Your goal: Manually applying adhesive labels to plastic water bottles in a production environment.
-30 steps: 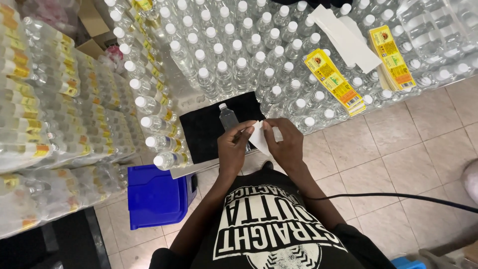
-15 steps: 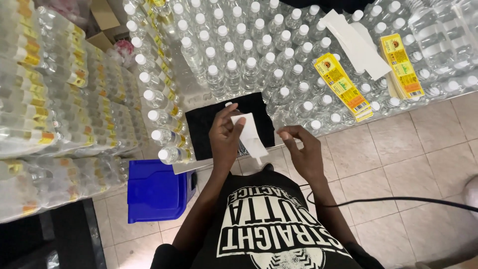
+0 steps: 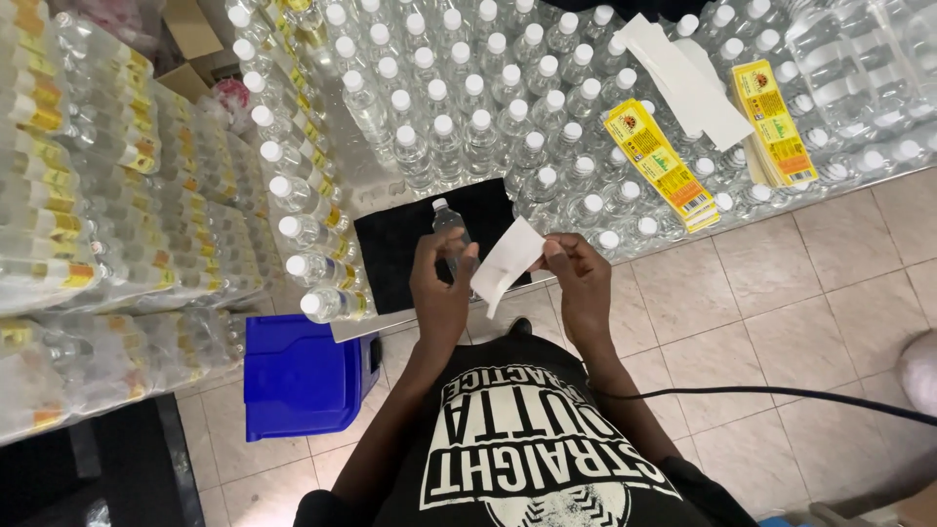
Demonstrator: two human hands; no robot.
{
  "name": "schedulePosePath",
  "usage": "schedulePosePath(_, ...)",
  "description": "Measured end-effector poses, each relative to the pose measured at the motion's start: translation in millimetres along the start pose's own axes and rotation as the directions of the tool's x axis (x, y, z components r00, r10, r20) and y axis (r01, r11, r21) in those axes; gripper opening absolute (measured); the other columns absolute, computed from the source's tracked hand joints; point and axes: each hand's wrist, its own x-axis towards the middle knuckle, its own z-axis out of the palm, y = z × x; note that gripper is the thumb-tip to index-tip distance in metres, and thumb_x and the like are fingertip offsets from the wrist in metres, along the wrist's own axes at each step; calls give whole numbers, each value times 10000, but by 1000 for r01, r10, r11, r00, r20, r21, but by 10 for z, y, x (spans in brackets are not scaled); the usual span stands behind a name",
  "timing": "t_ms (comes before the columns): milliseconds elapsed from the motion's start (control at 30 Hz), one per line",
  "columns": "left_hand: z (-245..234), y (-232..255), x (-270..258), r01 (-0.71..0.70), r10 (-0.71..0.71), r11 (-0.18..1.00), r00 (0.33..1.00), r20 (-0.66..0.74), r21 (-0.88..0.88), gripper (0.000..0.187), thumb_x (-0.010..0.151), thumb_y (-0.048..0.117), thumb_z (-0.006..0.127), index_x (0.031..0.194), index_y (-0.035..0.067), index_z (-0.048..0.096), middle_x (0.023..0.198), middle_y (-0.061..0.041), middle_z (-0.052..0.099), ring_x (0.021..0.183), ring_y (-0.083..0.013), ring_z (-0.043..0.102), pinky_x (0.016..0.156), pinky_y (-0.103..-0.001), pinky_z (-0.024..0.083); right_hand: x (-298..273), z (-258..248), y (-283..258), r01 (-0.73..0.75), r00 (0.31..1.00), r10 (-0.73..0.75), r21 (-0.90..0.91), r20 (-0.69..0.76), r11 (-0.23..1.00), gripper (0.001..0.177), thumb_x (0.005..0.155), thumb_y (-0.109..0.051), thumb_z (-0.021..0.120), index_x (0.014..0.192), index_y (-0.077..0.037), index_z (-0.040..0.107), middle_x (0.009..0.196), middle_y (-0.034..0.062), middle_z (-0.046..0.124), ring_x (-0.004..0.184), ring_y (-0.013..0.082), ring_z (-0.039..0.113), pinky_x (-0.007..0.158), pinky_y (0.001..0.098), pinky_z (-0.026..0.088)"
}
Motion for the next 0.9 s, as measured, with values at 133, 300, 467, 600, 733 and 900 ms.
schedulePosePath(133, -38, -214, -78, 338, -265, 875, 934, 240, -346, 517, 1110, 490, 602, 1384, 51, 620, 1056, -228, 773, 1038, -335, 791, 970, -474, 624, -35, 36, 44, 91, 989, -87, 28, -119, 995, 210, 1139, -115, 610, 1205, 46, 727, 945, 170, 750, 930, 260, 777, 993, 448, 618)
schedulePosePath(300, 47, 118, -173, 308, -140, 786, 933, 332, -536, 517, 1089, 414, 663, 1424, 23, 617, 1298, -274, 749, 1266, -376, 720, 1112, -518, 565, -118, 168, -30, 201, 977, -204, -45, -62, 978, 177, 1107, -98, 679, 1194, 42, 744, 939, 161, 766, 931, 228, 774, 964, 428, 617)
schedulePosePath(467, 71, 391, -210, 38, 71, 948, 942, 328, -315, 509, 1084, 232, 711, 1530, 10, 606, 1510, -252, 659, 1445, -410, 586, 1244, -557, 441, -142, 247, -204, 341, 940, -339, -157, 40, 927, 103, 1057, -61, 748, 1104, 15, 800, 949, 157, 759, 909, 257, 783, 914, 430, 619)
schedulePosePath(600, 133, 400, -169, 6, 77, 963, 953, 294, -270, 396, 1131, 207, 628, 1490, 46, 676, 1364, -203, 765, 1340, -347, 677, 1196, -503, 505, -162, 240, -264, 445, 894, -419, -210, 155, 871, 151, 1092, -64, 663, 1070, -11, 803, 943, 134, 738, 907, 301, 745, 905, 436, 593)
schedulePosePath(733, 128, 460, -111, 81, 8, 956, 953, 304, -281, 400, 1152, 339, 573, 1384, 77, 766, 1292, -175, 810, 1255, -299, 739, 1145, -485, 537, -176, 186, -217, 367, 923, -347, -110, 164, 924, 195, 1125, -81, 608, 1102, 12, 778, 921, 109, 676, 912, 226, 675, 932, 420, 565)
schedulePosePath(900, 210, -88, -65, 296, -228, 898, 946, 232, -325, 484, 1135, 465, 584, 1349, 77, 779, 1254, -171, 804, 1169, -217, 735, 1105, -450, 552, -210, 216, -390, 241, 967, -239, -17, 87, 970, 239, 1135, -108, 599, 1192, 46, 772, 902, 122, 656, 983, 226, 672, 1023, 448, 555)
